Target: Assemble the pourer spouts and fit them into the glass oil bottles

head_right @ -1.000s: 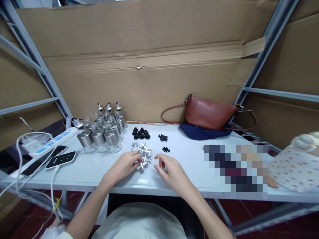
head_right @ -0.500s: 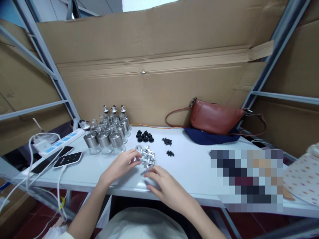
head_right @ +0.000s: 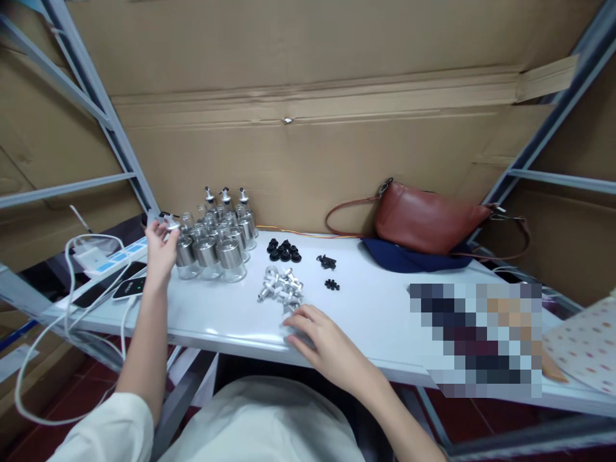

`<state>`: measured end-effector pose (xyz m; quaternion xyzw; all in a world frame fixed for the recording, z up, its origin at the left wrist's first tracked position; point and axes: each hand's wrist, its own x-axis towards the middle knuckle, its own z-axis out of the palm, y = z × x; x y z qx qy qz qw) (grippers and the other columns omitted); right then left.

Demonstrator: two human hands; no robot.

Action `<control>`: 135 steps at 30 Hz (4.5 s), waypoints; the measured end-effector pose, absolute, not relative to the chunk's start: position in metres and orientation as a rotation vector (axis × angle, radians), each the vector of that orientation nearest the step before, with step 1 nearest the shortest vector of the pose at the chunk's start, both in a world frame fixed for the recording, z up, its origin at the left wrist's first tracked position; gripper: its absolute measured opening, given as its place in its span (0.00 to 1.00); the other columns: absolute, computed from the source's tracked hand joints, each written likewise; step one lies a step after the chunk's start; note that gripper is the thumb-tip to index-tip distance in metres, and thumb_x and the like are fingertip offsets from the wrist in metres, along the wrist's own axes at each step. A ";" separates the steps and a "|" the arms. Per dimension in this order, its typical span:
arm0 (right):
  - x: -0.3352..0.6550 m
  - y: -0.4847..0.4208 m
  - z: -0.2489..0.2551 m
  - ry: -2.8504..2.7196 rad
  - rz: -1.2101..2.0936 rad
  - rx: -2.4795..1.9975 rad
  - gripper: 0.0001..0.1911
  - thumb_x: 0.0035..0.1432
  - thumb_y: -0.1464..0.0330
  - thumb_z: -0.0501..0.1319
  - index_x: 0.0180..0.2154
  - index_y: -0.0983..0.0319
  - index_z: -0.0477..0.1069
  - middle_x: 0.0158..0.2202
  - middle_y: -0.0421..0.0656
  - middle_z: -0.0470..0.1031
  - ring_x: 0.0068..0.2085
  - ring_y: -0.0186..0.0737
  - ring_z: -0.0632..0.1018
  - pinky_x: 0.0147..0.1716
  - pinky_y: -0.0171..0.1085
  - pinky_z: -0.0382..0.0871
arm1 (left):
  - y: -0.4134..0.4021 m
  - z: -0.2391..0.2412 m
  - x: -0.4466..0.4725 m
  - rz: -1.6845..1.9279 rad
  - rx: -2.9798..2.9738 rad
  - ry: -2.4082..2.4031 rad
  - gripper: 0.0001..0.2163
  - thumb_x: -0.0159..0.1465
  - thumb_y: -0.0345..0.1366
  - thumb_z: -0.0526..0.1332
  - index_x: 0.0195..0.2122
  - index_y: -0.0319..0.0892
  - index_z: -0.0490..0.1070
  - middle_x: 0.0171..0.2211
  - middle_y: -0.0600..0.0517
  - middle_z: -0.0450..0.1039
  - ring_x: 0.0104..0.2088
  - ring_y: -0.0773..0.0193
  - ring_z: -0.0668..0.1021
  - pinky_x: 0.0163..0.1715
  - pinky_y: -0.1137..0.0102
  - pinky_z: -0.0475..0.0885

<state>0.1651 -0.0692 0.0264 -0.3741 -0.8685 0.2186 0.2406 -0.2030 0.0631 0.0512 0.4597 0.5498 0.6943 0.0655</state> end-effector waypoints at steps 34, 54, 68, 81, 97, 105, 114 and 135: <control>0.157 -0.058 0.009 -2.326 0.446 -0.946 0.14 0.64 0.73 0.47 0.45 0.59 0.68 0.51 0.48 0.72 0.51 0.42 0.73 0.51 0.45 0.68 | -0.038 0.066 -0.058 1.250 1.585 0.710 0.15 0.59 0.41 0.63 0.41 0.43 0.58 0.40 0.50 0.71 0.41 0.62 0.76 0.43 0.66 0.70; 0.176 -0.039 0.007 -2.064 0.563 -1.234 0.18 0.61 0.67 0.48 0.51 0.62 0.65 0.52 0.50 0.72 0.53 0.45 0.73 0.54 0.49 0.64 | -0.034 0.052 -0.036 1.147 1.513 0.442 0.15 0.60 0.42 0.62 0.45 0.41 0.65 0.40 0.47 0.73 0.42 0.61 0.76 0.43 0.67 0.70; 0.170 -0.031 -0.002 -2.003 0.523 -1.263 0.20 0.63 0.61 0.50 0.54 0.62 0.64 0.58 0.51 0.66 0.58 0.47 0.68 0.58 0.50 0.59 | -0.033 0.052 -0.036 1.141 1.577 0.486 0.17 0.61 0.46 0.60 0.46 0.40 0.66 0.45 0.45 0.73 0.44 0.59 0.76 0.44 0.67 0.70; 0.162 -0.053 0.030 -1.708 0.454 -1.029 0.12 0.63 0.62 0.53 0.46 0.58 0.67 0.55 0.50 0.68 0.57 0.45 0.69 0.56 0.48 0.62 | -0.034 0.048 -0.029 1.177 1.601 0.433 0.19 0.62 0.49 0.58 0.48 0.40 0.66 0.38 0.46 0.74 0.39 0.60 0.76 0.42 0.67 0.70; 0.114 -0.053 0.051 -1.692 0.513 -0.694 0.13 0.63 0.64 0.55 0.49 0.57 0.68 0.52 0.47 0.71 0.53 0.44 0.72 0.51 0.42 0.67 | -0.037 0.029 -0.010 1.522 1.678 0.639 0.19 0.62 0.51 0.55 0.40 0.39 0.69 0.29 0.52 0.69 0.29 0.66 0.69 0.31 0.73 0.66; 0.112 -0.051 0.052 -1.688 0.384 -0.530 0.15 0.62 0.66 0.56 0.51 0.54 0.67 0.49 0.46 0.72 0.51 0.45 0.72 0.50 0.45 0.67 | -0.040 0.026 -0.008 1.615 1.639 0.644 0.21 0.61 0.53 0.56 0.36 0.37 0.72 0.27 0.52 0.71 0.27 0.67 0.70 0.28 0.73 0.67; 0.098 -0.058 0.060 -1.403 0.855 -0.630 0.15 0.59 0.54 0.58 0.41 0.57 0.71 0.38 0.42 0.76 0.37 0.38 0.76 0.38 0.37 0.72 | -0.048 0.035 -0.009 1.577 1.607 0.727 0.28 0.59 0.56 0.55 0.48 0.36 0.72 0.41 0.45 0.77 0.38 0.57 0.77 0.39 0.68 0.72; 0.220 -0.070 0.014 -1.546 0.620 -1.364 0.20 0.62 0.51 0.48 0.36 0.60 0.66 0.29 0.43 0.73 0.26 0.37 0.70 0.28 0.37 0.65 | 0.004 0.089 -0.168 2.514 1.409 1.131 0.22 0.58 0.55 0.58 0.36 0.38 0.66 0.24 0.56 0.67 0.23 0.70 0.72 0.28 0.71 0.70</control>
